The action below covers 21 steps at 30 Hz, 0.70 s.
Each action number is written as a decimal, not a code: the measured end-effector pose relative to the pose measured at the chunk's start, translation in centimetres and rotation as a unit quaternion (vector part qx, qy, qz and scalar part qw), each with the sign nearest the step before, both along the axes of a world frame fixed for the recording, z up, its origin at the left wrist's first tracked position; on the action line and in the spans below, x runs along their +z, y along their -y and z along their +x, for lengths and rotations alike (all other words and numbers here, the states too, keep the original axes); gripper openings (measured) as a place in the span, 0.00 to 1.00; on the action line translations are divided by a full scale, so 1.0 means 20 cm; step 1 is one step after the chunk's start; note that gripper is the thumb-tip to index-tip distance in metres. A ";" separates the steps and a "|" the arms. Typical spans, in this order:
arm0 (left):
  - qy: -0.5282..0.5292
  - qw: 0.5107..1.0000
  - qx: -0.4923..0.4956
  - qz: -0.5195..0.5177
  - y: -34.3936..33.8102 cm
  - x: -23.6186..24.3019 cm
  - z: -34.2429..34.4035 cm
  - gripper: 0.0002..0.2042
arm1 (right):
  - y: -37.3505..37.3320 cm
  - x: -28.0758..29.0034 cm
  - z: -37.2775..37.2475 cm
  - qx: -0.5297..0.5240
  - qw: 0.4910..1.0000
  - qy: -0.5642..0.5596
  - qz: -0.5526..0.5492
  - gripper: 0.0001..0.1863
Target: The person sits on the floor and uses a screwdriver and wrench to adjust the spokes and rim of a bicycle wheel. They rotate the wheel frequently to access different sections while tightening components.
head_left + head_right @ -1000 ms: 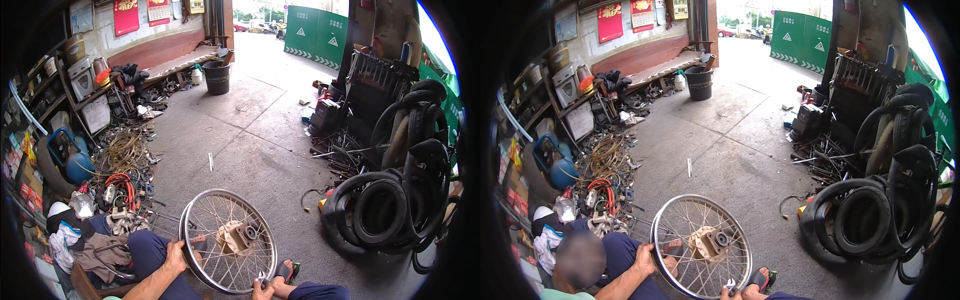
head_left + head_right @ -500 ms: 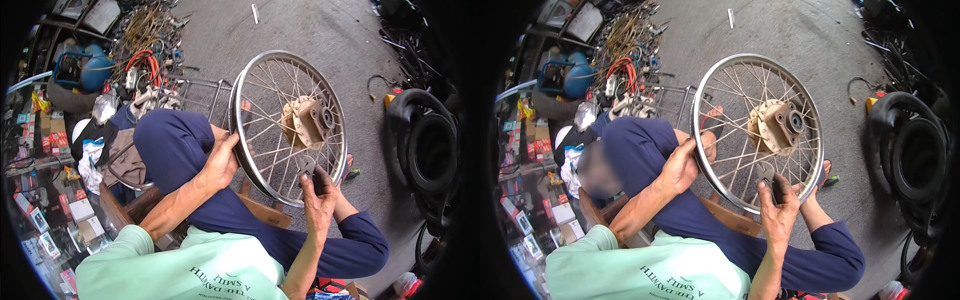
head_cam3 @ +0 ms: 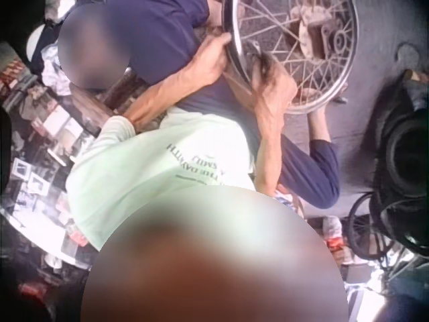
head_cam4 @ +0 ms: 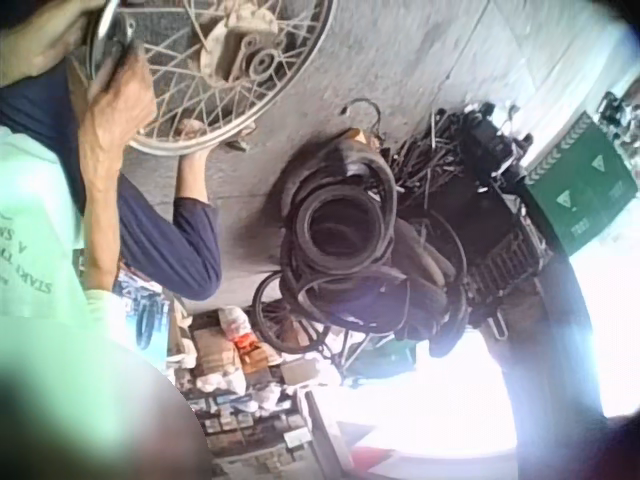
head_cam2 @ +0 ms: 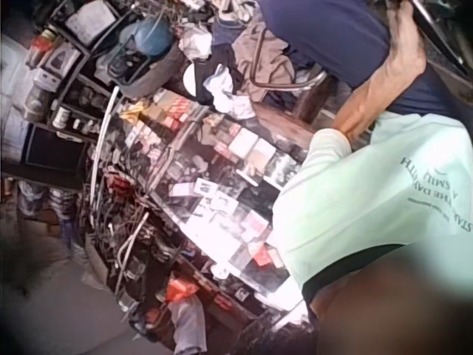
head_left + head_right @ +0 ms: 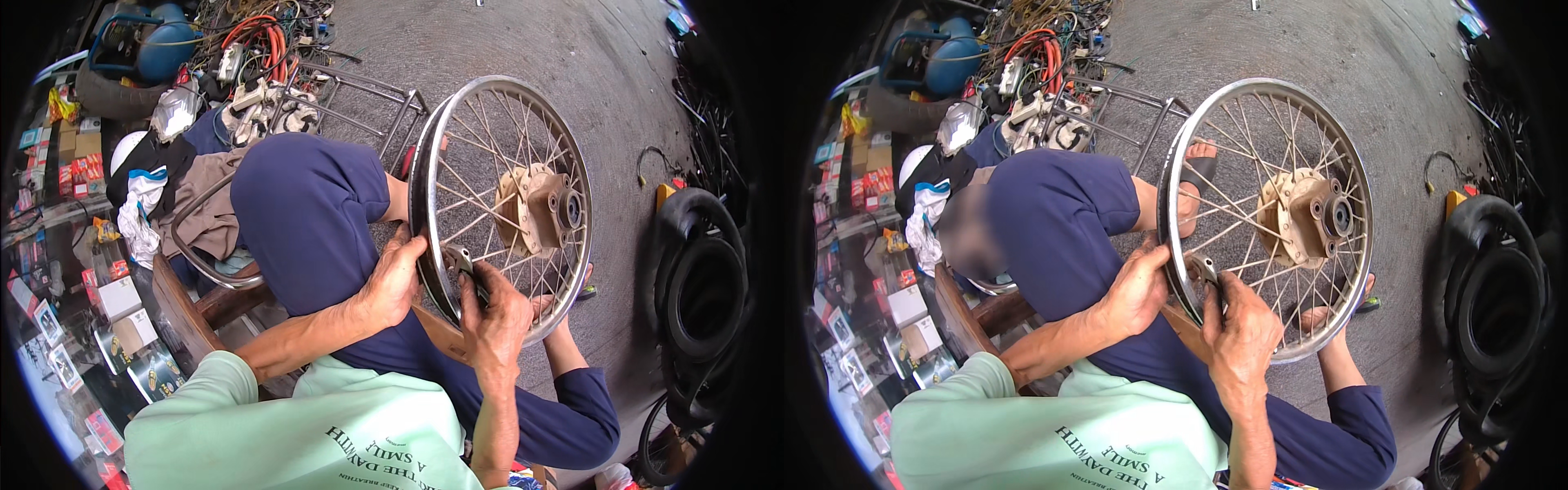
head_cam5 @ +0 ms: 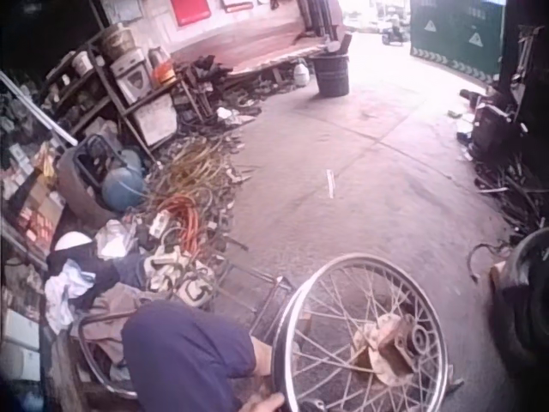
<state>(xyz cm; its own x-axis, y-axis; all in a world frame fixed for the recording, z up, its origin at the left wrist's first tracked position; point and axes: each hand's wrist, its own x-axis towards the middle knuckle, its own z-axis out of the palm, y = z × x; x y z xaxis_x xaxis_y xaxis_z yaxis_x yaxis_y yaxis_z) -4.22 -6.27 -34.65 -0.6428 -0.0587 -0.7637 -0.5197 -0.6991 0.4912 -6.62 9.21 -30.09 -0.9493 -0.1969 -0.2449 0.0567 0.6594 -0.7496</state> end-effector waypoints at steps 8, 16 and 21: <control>0.017 1.000 0.001 -0.001 0.00 -0.02 0.05 0.10 | 0.08 -0.11 0.13 -0.020 0.999 -0.046 0.004 0.11; 0.016 1.000 0.010 -0.006 -0.01 -0.01 0.07 0.09 | 0.07 -0.06 0.06 0.027 0.999 -0.001 0.038 0.10; 0.016 1.000 0.008 -0.007 -0.01 -0.01 0.06 0.10 | 0.06 -0.11 0.04 0.016 0.999 0.039 -0.015 0.11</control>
